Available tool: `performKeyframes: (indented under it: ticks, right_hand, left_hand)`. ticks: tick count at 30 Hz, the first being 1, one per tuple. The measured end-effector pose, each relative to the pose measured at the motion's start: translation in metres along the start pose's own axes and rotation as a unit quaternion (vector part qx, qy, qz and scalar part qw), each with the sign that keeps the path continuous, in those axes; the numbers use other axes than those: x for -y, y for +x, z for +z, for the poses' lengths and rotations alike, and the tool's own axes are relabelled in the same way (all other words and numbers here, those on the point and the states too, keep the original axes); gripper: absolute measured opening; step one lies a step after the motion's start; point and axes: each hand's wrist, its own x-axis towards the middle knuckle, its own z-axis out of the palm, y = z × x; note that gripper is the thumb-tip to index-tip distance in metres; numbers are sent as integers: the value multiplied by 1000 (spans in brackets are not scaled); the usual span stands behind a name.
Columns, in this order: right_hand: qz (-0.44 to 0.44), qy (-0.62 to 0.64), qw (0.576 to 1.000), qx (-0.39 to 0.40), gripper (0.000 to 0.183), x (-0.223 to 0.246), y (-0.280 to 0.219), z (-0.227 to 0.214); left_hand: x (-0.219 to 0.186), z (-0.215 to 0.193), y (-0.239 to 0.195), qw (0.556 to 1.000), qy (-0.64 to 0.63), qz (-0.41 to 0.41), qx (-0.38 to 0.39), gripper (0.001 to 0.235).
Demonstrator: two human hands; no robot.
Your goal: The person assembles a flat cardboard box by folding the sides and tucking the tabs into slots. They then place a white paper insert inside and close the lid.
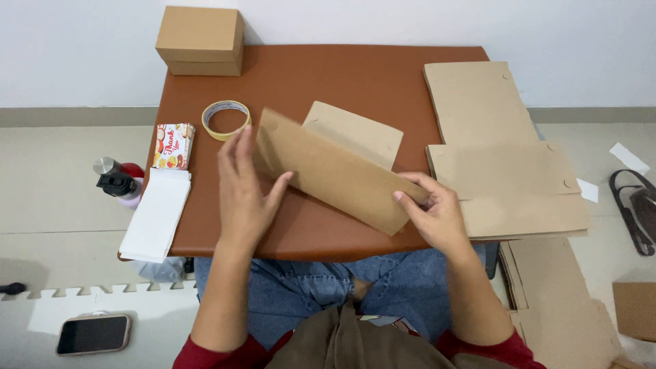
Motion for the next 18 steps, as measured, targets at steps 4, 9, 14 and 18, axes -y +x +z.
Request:
performKeyframes:
  ticks: [4,9,14,18]
  right_hand:
    - [28,84,995,-51,45,11,-3,31]
    - [42,-164,984,-61,39,28,-32,51]
    - [-57,-389,920,-4,44,32,-40,53]
    - [-64,-381,915,113,52,34,-40,46]
  left_hand:
    - [-14,33,-15,995,10,-16,102,89]
    - [-12,74,-50,961,91,-5,259,77]
    - [-3,88,-49,939,161,-1,305,81]
    - [12,96,-34,922,192,-10,337,81]
